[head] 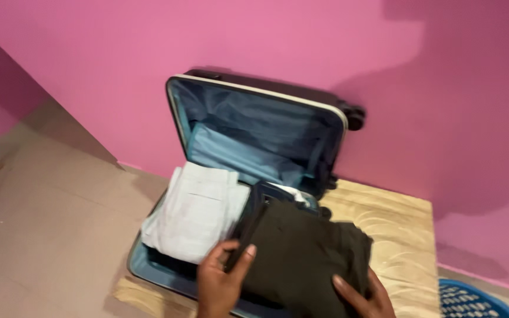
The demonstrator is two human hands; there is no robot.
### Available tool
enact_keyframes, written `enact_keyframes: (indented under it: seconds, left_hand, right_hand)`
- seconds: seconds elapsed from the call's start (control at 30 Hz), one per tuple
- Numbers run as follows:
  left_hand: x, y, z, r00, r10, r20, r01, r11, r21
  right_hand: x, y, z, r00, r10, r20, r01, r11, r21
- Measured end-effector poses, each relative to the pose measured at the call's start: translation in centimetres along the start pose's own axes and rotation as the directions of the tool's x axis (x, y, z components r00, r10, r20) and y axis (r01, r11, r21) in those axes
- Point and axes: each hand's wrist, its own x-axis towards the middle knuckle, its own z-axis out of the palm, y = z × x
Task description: The person picks up clothing items from a basket, folds two separate pairs of pants on a table, and places them into a suitcase.
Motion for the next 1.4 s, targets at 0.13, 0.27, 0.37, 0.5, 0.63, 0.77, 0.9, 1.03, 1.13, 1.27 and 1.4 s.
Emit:
enact_keyframes:
  seconds: [0.13,0.27,0.37,0.5,0.63,0.77,0.9,1.03,1.13,1.27,1.4]
  left_hand:
    - [7.2,6.1,-10.7,0.987,0.152,-0.044,-0.151,0.988,0.016]
    - [13.3,6.9,-18.3,0.985,0.105,-0.133,-0.055,0.940,0.336]
    - [17.2,3.0,-21.8,0.943,0.330,-0.033,-0.161,0.542,0.825]
    - [19.7,-2.1,-23.9,0.900,0.421,0.110,-0.360,0.578,0.732]
    - [21.5,-2.5,-23.0,0.995,0.073,0.062,-0.094,0.634,0.767]
    - [23.2,0.1,-22.0,0.984,-0.178,0.021,0.084,0.560,0.824]
    - [23.8,1.3,-21.2,0.982,-0.186,-0.009,0.116,0.572,0.812]
    - [24.5,0.7,-20.9,0.990,-0.140,0.009,0.090,0.682,0.726]
    - [24.6,-0.1,-21.0,0.989,-0.147,0.011,0.099,0.715,0.692]
    - [23.9,-4.2,-23.8,0.955,0.157,0.251,-0.229,0.930,0.289]
    - [23.7,-8.8,-27.8,0.965,-0.051,0.257,-0.081,0.875,0.477]
  right_hand:
    - [-1.5,-8.4,16.5,0.986,0.165,-0.027,-0.160,0.980,0.119]
    - [-0.3,-9.2,27.1,0.987,0.138,0.088,-0.145,0.986,0.078]
    - [1.9,-6.0,31.1,0.926,0.376,0.036,-0.367,0.918,-0.152]
    - [2.6,-1.3,32.2,0.989,0.144,-0.042,-0.150,0.931,-0.331]
    - [4.4,-2.6,33.0,0.986,-0.046,-0.158,-0.024,0.909,-0.415]
    - [5.9,-5.3,34.3,0.983,0.119,-0.143,-0.181,0.781,-0.597]
    - [6.8,-5.8,34.7,0.992,0.061,-0.109,-0.112,0.829,-0.548]
    - [6.5,-6.4,34.8,0.944,0.257,-0.205,-0.329,0.703,-0.631]
    - [5.9,-5.6,34.8,0.970,-0.003,-0.243,-0.194,0.593,-0.781]
    - [4.4,-2.7,32.7,0.971,-0.234,0.057,0.230,0.832,-0.504]
    - [2.3,1.5,29.8,0.862,-0.398,0.313,0.453,0.882,-0.126]
